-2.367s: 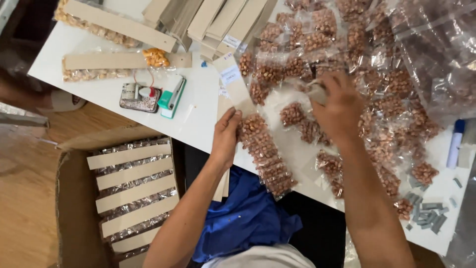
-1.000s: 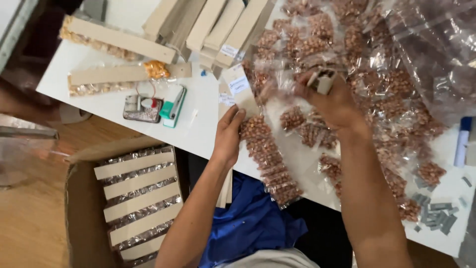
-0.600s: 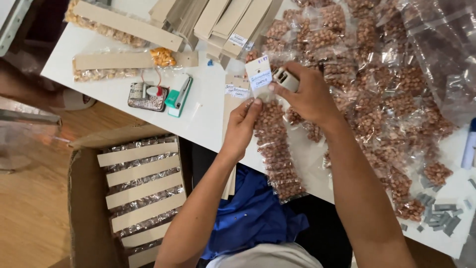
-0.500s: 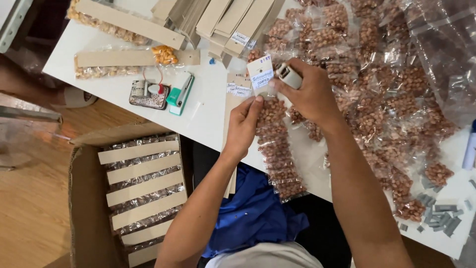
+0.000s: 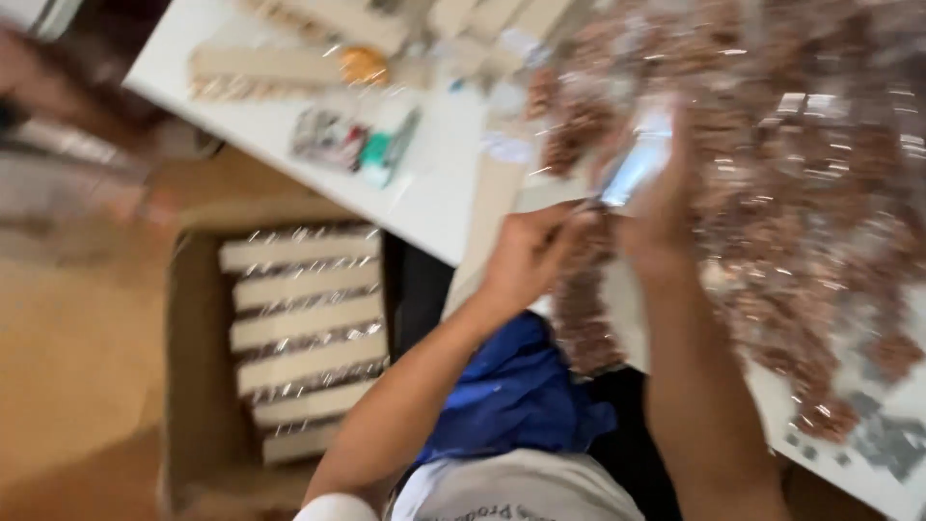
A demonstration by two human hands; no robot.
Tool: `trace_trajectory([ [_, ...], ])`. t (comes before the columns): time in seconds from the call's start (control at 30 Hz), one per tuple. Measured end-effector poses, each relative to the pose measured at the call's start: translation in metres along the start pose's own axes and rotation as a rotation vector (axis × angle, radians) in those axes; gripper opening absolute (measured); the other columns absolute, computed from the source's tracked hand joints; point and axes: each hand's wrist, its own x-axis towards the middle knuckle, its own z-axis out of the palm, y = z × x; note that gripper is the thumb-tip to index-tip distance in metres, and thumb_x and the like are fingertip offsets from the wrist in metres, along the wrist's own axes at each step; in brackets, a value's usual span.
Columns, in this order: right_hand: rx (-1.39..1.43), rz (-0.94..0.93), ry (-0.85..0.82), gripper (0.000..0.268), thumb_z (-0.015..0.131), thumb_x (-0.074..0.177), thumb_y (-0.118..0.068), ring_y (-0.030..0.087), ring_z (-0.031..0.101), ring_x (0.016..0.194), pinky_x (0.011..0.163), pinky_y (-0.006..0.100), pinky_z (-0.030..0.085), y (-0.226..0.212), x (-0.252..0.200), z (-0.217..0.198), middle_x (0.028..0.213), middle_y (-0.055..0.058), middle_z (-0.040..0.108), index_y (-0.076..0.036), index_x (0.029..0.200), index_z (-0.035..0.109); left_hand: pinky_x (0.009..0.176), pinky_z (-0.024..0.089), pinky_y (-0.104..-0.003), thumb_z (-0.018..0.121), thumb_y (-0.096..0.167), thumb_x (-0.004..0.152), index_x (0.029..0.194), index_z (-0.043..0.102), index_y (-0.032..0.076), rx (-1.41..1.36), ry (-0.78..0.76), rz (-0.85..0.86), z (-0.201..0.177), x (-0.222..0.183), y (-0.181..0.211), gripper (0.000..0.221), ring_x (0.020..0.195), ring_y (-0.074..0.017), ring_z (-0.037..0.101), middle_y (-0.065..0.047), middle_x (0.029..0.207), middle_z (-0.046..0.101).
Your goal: The person is manually stapling cardboard headers onto small plastic bags filled with nuts and then placing them into a cardboard box for shipping.
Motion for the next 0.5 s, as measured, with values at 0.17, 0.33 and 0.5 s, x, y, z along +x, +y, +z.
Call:
trace_trajectory([
  [0.17, 0.065, 0.103, 0.192, 0.025, 0.07, 0.096, -0.038, 0.018, 0.066, 0.071, 0.064, 0.027, 0.054, -0.014, -0.043, -0.038, 0.08, 0.004, 0.068, -0.014, 0.091, 0.067, 0.064, 0.033, -0.023, 0.05, 0.034, 0.106, 0.08, 0.054, 0.014, -0.256, 0.061, -0.205, -0.049, -0.034, 0.1, 0.033, 0.075, -0.0018, 0.036, 0.01, 0.075, 0.04],
  [0.33, -0.419, -0.001, 0.016, 0.035, 0.061, 0.105, -0.042, 0.018, 0.063, 0.06, 0.057, 0.027, 0.048, 0.067, -0.082, -0.11, 0.071, 0.007, 0.06, -0.012, 0.088, 0.062, 0.1, 0.061, -0.032, 0.059, 0.015, 0.105, 0.115, 0.071, 0.01, -0.208, 0.306, -0.231, -0.135, -0.12, 0.139, 0.017, 0.108, -0.0189, 0.075, -0.008, 0.115, 0.076],
  [0.5, -0.617, -0.134, -0.102, 0.033, 0.063, 0.118, -0.03, 0.021, 0.067, 0.072, 0.07, 0.031, 0.056, 0.089, -0.106, -0.129, 0.082, 0.015, 0.065, -0.003, 0.099, 0.063, 0.05, 0.028, -0.026, 0.059, 0.021, 0.102, 0.063, 0.053, 0.015, 0.006, 0.799, -0.32, -0.205, -0.182, 0.175, 0.04, 0.048, -0.0062, 0.037, 0.003, 0.051, 0.046],
])
